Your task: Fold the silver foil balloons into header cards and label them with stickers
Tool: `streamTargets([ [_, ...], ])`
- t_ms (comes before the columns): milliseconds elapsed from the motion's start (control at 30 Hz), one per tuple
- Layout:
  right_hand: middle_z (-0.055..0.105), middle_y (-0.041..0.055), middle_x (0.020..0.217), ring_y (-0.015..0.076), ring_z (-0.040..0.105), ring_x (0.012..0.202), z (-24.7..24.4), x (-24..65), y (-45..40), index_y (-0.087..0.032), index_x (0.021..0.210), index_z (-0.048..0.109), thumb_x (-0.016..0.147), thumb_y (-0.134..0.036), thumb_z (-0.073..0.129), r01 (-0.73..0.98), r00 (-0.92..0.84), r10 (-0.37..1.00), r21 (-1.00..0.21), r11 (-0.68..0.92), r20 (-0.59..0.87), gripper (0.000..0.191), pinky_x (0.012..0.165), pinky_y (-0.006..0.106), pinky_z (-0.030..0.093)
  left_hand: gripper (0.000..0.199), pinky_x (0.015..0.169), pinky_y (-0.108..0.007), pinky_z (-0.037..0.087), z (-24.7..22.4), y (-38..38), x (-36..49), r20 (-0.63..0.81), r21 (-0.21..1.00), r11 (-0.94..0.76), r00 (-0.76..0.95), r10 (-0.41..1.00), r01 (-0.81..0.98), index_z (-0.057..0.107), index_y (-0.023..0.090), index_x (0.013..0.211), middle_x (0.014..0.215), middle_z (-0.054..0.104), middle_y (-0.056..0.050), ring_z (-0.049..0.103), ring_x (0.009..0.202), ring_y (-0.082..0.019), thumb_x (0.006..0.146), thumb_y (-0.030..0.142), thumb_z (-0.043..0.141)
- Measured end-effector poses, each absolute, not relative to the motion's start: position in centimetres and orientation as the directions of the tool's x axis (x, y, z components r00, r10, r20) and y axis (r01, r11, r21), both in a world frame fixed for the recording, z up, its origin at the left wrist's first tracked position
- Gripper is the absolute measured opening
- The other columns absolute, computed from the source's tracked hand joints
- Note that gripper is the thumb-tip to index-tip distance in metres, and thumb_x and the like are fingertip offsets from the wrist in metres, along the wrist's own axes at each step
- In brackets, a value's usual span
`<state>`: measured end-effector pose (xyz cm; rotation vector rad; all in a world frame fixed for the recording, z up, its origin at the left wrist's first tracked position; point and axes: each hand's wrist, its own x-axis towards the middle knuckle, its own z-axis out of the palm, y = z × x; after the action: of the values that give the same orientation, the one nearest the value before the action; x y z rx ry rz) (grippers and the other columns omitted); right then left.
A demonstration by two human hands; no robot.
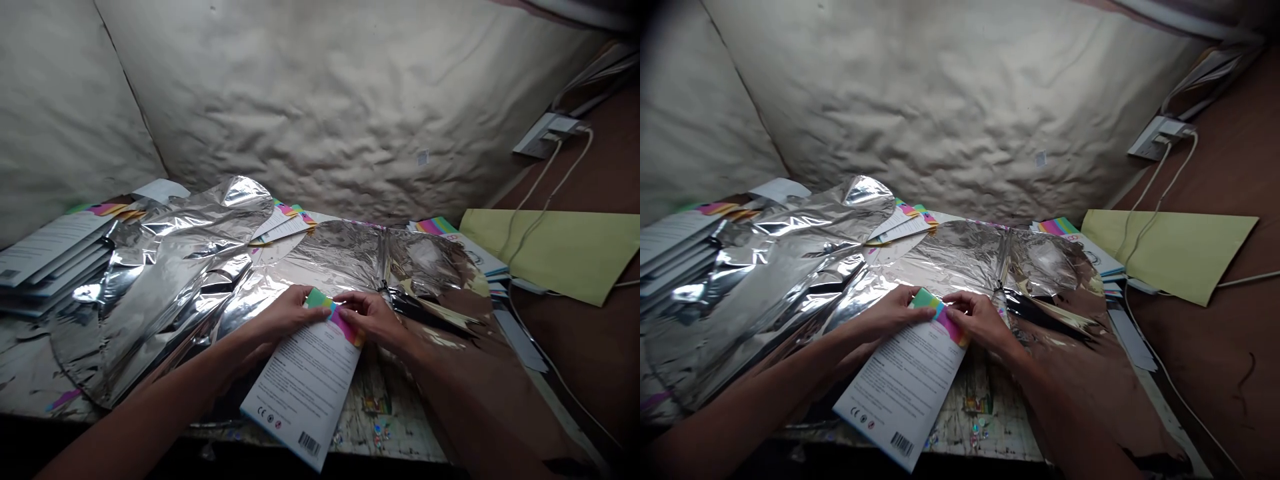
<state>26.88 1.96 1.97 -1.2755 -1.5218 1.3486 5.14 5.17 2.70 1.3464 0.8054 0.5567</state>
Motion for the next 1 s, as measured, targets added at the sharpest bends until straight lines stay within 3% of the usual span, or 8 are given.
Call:
streamTargets([
  [100, 0.067, 0.0007, 0.076, 0.0145, 0.060, 0.066, 2.1, 26.5, 1.4, -0.016, 0.105, 0.068, 0.080, -0.033, 0.069, 0.291, -0.331, 0.937, -0.957, -0.008, -0.109, 0.031, 0.059, 0.025, 0.044, 0.027, 0.054, -0.021, 0.037, 2.6, 4.8, 5.4, -0.110, 0.976, -0.032, 0.615, 0.781, 0.215, 0.061, 0.015, 0.077, 0.067, 0.056, 0.003, 0.051, 0.061, -0.012, 0.075, 0.039, 0.071],
  [200, 0.066, 0.0002, 0.074, 0.0140, 0.058, 0.065, 2.2, 25.4, 0.5, -0.018, 0.105, 0.066, 0.081, -0.021, 0.061, 0.514, -0.257, 0.966, -0.844, 0.153, 0.018, 0.024, 0.061, 0.025, 0.043, 0.021, 0.054, -0.021, 0.034, 2.8, 4.6, 5.6, -0.030, 0.919, -0.200, 0.566, 0.824, 0.340, 0.062, 0.016, 0.072, 0.065, 0.054, 0.004, 0.048, 0.062, -0.012, 0.077, 0.036, 0.067],
  [300, 0.069, 0.0022, 0.091, 0.0140, 0.058, 0.068, 2.3, 24.8, 0.1, -0.022, 0.113, 0.065, 0.081, -0.014, 0.057, 0.614, -0.211, 0.970, -0.756, 0.229, 0.122, 0.035, 0.068, 0.027, 0.044, 0.018, 0.055, -0.022, 0.034, 2.9, 4.6, 5.6, 0.003, 0.892, -0.250, 0.546, 0.838, 0.378, 0.063, 0.016, 0.072, 0.065, 0.056, 0.004, 0.049, 0.063, -0.012, 0.077, 0.033, 0.066],
  [367, 0.069, 0.0036, 0.104, 0.0147, 0.060, 0.075, 2.4, 25.1, 0.5, -0.023, 0.116, 0.065, 0.081, -0.018, 0.060, 0.456, -0.307, 0.951, -0.872, 0.180, 0.036, 0.036, 0.075, 0.029, 0.047, 0.018, 0.056, -0.022, 0.036, 2.9, 4.7, 5.5, -0.012, 0.913, -0.227, 0.578, 0.816, 0.339, 0.065, 0.016, 0.076, 0.068, 0.059, 0.003, 0.051, 0.065, -0.013, 0.077, 0.034, 0.067],
  [433, 0.070, 0.0042, 0.103, 0.0162, 0.063, 0.081, 2.3, 26.0, 1.0, -0.021, 0.113, 0.068, 0.082, -0.028, 0.067, 0.178, -0.442, 0.889, -0.983, -0.040, -0.117, 0.032, 0.079, 0.029, 0.048, 0.021, 0.056, -0.021, 0.037, 2.9, 4.9, 5.4, -0.046, 0.951, -0.158, 0.624, 0.780, 0.268, 0.066, 0.015, 0.081, 0.070, 0.060, 0.002, 0.052, 0.064, -0.012, 0.077, 0.036, 0.069],
  [567, 0.071, 0.0035, 0.080, 0.0137, 0.064, 0.069, 1.8, 27.4, 1.8, -0.014, 0.094, 0.072, 0.080, -0.046, 0.074, -0.176, -0.491, 0.822, -0.891, -0.419, -0.289, 0.034, 0.068, 0.024, 0.049, 0.029, 0.055, -0.020, 0.038, 3.2, 5.4, 4.9, -0.068, 0.993, -0.019, 0.679, 0.731, 0.120, 0.063, 0.014, 0.082, 0.070, 0.059, 0.002, 0.052, 0.061, -0.011, 0.075, 0.039, 0.074],
  [867, 0.069, 0.0029, 0.072, 0.0121, 0.062, 0.059, 1.1, 26.9, 1.5, -0.013, 0.083, 0.070, 0.058, -0.034, 0.092, -0.192, -0.453, 0.840, -0.887, -0.420, -0.299, 0.039, 0.057, 0.022, 0.048, 0.034, 0.054, -0.020, 0.038, 3.5, 5.6, 4.8, -0.055, 0.998, 0.020, 0.745, 0.664, 0.056, 0.063, 0.013, 0.081, 0.069, 0.059, 0.002, 0.051, 0.059, -0.010, 0.071, 0.042, 0.079],
  [1000, 0.068, 0.0034, 0.068, 0.0133, 0.061, 0.058, 1.3, 27.4, 2.0, -0.012, 0.076, 0.069, 0.055, -0.027, 0.093, -0.200, -0.326, 0.920, -0.936, -0.291, -0.217, 0.035, 0.058, 0.025, 0.050, 0.032, 0.055, -0.021, 0.038, 3.3, 5.6, 4.8, -0.041, 0.998, -0.008, 0.743, 0.669, 0.063, 0.063, 0.013, 0.079, 0.068, 0.060, 0.002, 0.052, 0.059, -0.011, 0.071, 0.040, 0.079],
])
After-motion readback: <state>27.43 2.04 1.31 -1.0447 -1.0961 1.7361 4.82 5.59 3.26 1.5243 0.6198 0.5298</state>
